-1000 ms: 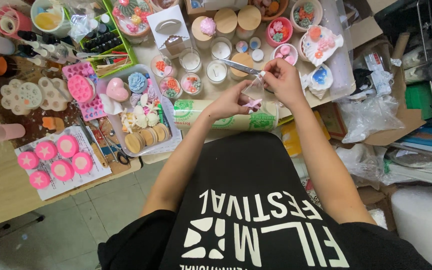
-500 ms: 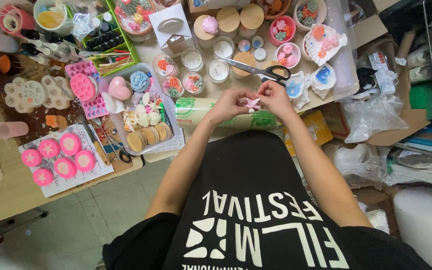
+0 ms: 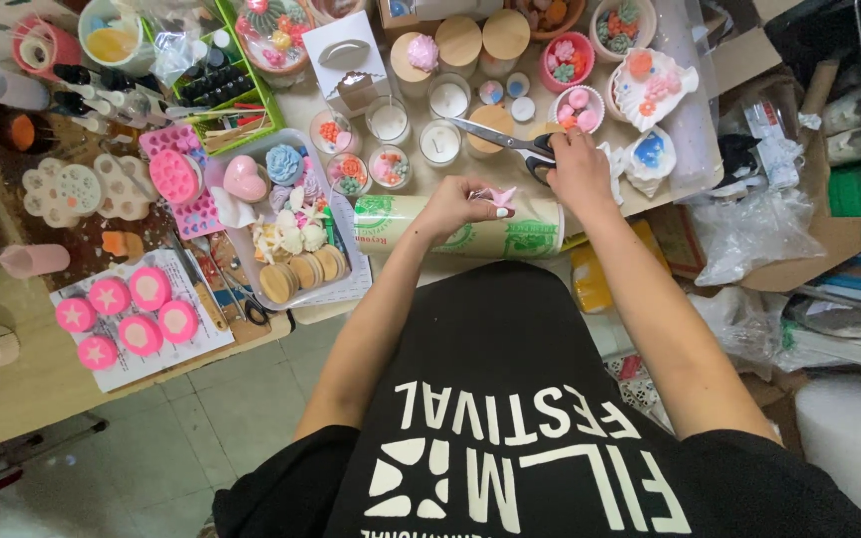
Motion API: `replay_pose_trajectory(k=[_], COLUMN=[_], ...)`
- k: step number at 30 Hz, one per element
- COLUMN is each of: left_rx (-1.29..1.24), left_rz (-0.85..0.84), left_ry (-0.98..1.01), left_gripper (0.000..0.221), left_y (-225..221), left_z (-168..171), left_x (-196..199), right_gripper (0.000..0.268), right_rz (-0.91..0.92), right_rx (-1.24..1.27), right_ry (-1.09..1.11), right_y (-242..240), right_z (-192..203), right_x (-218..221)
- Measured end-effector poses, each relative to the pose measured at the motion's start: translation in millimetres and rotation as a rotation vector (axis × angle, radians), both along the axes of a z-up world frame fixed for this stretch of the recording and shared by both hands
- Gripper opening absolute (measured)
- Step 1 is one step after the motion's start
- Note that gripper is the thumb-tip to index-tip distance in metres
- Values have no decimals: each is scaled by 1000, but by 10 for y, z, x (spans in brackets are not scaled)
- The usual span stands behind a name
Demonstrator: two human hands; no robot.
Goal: Arranging and attaching small wax decorations like stars and shells onto candle pieces at a workbench.
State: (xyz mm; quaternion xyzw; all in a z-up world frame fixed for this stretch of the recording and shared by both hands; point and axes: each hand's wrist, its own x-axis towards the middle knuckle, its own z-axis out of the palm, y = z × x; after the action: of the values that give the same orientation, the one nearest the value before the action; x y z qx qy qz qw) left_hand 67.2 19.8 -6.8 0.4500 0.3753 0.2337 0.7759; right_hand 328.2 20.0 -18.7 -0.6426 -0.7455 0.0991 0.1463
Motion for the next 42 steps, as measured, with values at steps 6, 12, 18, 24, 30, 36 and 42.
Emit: replay_pose_trajectory(k=[6,12,18,24,30,36,42], left_rx=[-29,-8,-36,-3,9,100,360], left_rz=[-24,-113,-177,-241,-219,-206,-260], left_ry=[-31,55,94,45,28,34,202], left_gripper=[31,28,32,27,27,26,23], left_y=[76,234,348,347,372,429,584], left_z=[-88,79,407,9,115,10,295], left_x=[16,78,116,63,102,60,107], right_gripper=[37,61,88,91,76,57,55], right_rz=[-172,-445,-297,-355,-509,-500,-147], right_rx=[-253,-920,-1323,-1380,-1133,-1018,-515], right_ry=[264,1614,2099,2080,2060,1724,-36], right_y=[-347,-1640,-2115,-1865,-2157,-2278,-1746], right_z=[317,840,1402,1230,705,862,1264], right_x=[244,600,221,-190,-344,-12,284])
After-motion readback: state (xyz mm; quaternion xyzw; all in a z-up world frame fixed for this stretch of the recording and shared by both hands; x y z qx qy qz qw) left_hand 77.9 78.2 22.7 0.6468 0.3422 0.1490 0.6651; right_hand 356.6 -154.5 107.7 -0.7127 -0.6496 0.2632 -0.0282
